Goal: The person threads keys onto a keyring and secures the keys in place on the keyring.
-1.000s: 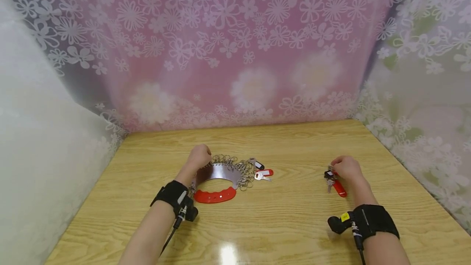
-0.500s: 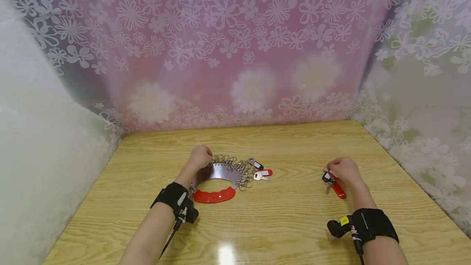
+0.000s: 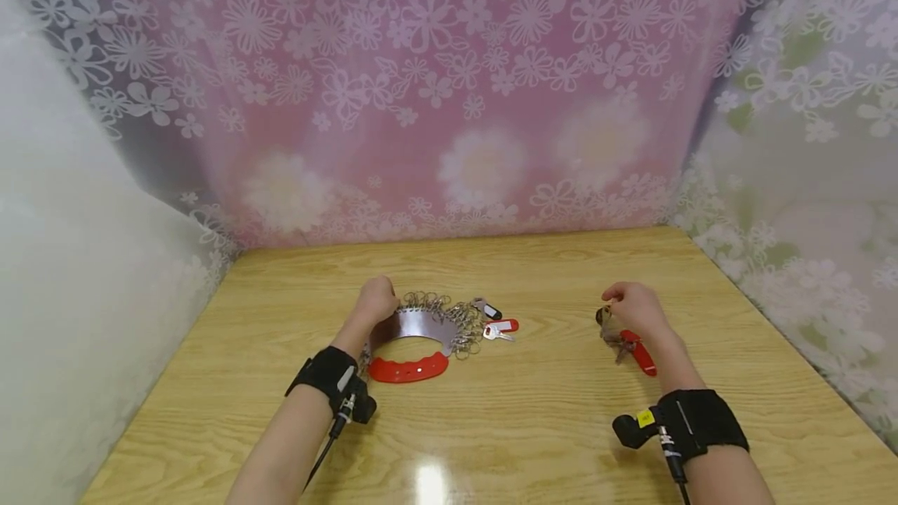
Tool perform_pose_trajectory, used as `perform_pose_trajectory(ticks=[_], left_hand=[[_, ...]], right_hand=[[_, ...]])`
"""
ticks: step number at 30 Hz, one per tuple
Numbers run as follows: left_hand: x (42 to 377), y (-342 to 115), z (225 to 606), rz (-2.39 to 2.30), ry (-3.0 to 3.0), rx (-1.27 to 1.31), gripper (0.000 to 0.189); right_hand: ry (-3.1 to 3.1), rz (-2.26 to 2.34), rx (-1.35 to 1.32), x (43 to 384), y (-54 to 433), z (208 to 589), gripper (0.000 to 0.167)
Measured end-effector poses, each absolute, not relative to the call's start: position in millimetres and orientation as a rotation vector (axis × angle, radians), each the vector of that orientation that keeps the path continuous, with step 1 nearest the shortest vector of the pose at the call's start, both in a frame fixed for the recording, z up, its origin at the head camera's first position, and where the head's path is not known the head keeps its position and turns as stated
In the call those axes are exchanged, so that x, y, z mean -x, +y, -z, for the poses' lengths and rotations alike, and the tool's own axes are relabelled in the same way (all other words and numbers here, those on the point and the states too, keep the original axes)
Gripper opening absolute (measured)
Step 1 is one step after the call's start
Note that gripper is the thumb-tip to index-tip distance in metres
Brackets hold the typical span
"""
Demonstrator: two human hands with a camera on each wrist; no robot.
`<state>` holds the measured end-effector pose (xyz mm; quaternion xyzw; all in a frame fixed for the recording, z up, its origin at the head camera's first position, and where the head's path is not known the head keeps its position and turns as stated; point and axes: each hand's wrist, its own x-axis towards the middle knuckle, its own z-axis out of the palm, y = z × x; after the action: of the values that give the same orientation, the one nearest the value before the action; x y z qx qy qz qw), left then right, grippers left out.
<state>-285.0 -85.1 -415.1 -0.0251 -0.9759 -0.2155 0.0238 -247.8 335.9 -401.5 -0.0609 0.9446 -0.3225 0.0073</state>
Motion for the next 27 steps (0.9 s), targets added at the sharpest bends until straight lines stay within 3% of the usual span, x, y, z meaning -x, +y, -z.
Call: perform_pose_trajectory(ticks=[16,27], left_hand=[[282.9,-92.4,411.2,0.828,-3.04,-0.047,0.04],[280.3,-94.4,412.4,1.077,-2.992,0.044,0.04]], right_hand=[[3.095,0.81,0.305,256.5,315.9,385.3,0.021],[2.92,1.231,0.283,256.1,284.9,374.9,0.039]])
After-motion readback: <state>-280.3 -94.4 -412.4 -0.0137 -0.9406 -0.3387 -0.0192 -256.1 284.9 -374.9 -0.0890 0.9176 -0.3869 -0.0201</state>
